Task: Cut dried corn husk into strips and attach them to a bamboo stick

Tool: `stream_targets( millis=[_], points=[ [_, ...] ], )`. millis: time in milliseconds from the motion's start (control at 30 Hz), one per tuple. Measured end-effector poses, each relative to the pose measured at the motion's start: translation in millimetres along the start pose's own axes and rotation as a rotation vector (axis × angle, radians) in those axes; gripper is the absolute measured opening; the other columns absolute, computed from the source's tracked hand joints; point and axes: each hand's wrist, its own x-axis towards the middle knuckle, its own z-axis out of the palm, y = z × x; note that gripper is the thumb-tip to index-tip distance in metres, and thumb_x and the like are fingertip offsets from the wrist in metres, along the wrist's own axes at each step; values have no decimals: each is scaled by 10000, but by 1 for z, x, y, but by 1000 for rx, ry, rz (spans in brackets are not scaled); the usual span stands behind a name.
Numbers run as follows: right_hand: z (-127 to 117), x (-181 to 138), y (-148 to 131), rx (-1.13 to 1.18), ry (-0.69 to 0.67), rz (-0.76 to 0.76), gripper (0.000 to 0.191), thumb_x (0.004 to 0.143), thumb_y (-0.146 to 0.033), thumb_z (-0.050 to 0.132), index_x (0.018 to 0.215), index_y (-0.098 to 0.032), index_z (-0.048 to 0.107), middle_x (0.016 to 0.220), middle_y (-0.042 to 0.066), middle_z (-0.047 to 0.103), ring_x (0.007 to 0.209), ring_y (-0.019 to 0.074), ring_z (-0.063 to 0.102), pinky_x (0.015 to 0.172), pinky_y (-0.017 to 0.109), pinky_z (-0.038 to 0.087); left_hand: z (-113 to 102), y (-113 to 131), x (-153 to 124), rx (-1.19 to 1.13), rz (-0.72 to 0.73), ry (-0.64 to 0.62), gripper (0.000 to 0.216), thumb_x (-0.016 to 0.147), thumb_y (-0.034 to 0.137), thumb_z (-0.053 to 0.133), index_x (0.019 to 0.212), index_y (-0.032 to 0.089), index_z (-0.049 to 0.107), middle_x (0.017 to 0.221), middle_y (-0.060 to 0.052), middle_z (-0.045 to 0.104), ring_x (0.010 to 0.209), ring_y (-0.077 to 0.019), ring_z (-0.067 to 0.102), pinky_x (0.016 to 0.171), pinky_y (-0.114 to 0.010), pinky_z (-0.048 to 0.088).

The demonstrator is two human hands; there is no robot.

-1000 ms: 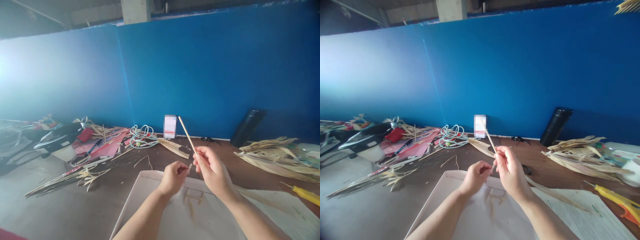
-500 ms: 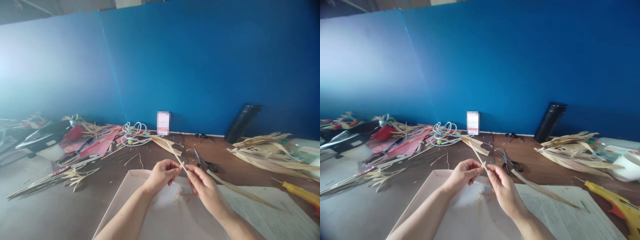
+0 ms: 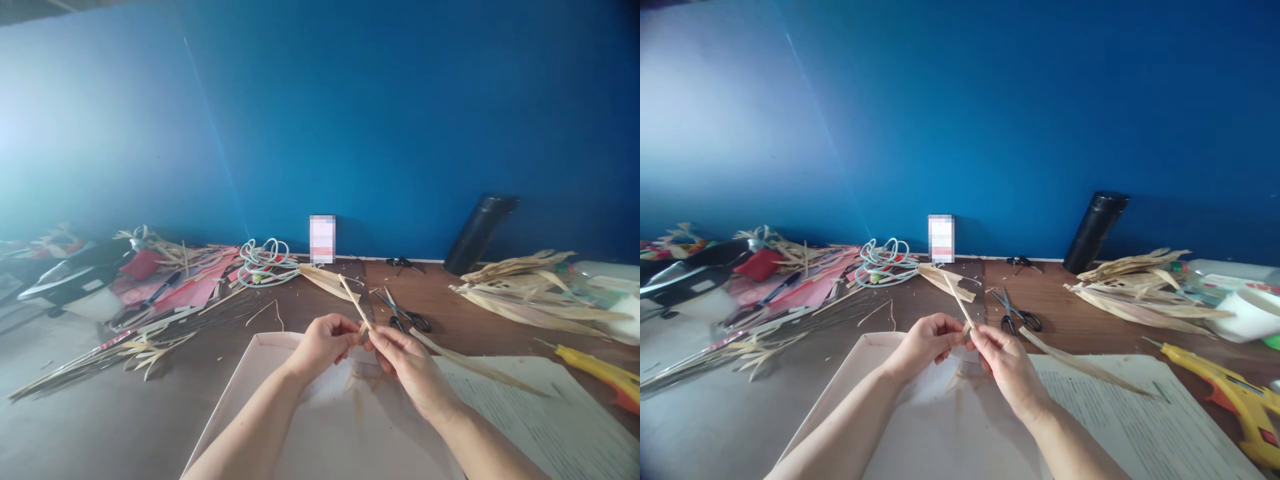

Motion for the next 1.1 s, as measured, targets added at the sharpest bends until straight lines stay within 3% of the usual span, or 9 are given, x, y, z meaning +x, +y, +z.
stream_targets(
  millis=[133, 300, 500, 700, 833, 1100],
  points=[
    [3, 1, 2, 22, 32, -46, 346, 814, -492, 544, 1042, -255, 651, 727, -14, 577, 529, 103, 383, 469, 226, 256, 1, 1, -1, 50, 3, -8, 327, 711, 425, 631, 845, 128, 605, 536, 29, 491, 432, -51, 366, 413, -186, 268],
    [0, -2, 4, -35, 72, -70, 361, 867, -503, 449, 990, -255, 680, 560, -32, 475, 528, 116, 380, 489, 232, 279, 5, 5, -2, 75, 10, 9, 313, 704, 424, 638, 812, 131, 612, 589, 23, 505, 480, -51, 384, 440, -178, 283],
    [2, -1, 1, 71, 33, -57, 335, 830, -470, 533, 1066, -267, 656, 739, -16, 585, 522, 90, 395, 462, 215, 284, 6, 7, -4, 93, 9, 38, 312, 695, 427, 647, 795, 133, 619, 600, 23, 512, 506, -50, 390, 475, -179, 299],
    [4, -1, 0, 189, 44, -19, 433, 799, -459, 582, 1155, -213, 601, 746, 12, 604, 490, 79, 422, 436, 202, 301, 5, 10, -4, 29, -15, 48, 324, 679, 422, 664, 817, 132, 620, 560, 39, 492, 465, -47, 366, 452, -191, 290],
    [4, -1, 2, 136, 19, -44, 385, 800, -444, 589, 1101, -208, 625, 725, 11, 614, 506, 85, 433, 455, 205, 314, 6, 9, -3, -30, -16, 52, 348, 667, 428, 675, 833, 127, 622, 603, 25, 522, 472, -42, 371, 444, -190, 287],
    [0, 1, 1, 123, 199, -98, 354, 772, -479, 601, 1013, -224, 647, 783, 18, 633, 510, 95, 421, 459, 219, 321, 4, 6, -4, -109, -53, -35, 402, 668, 435, 674, 915, 118, 656, 567, 24, 495, 476, -54, 393, 439, -200, 289]
  ],
)
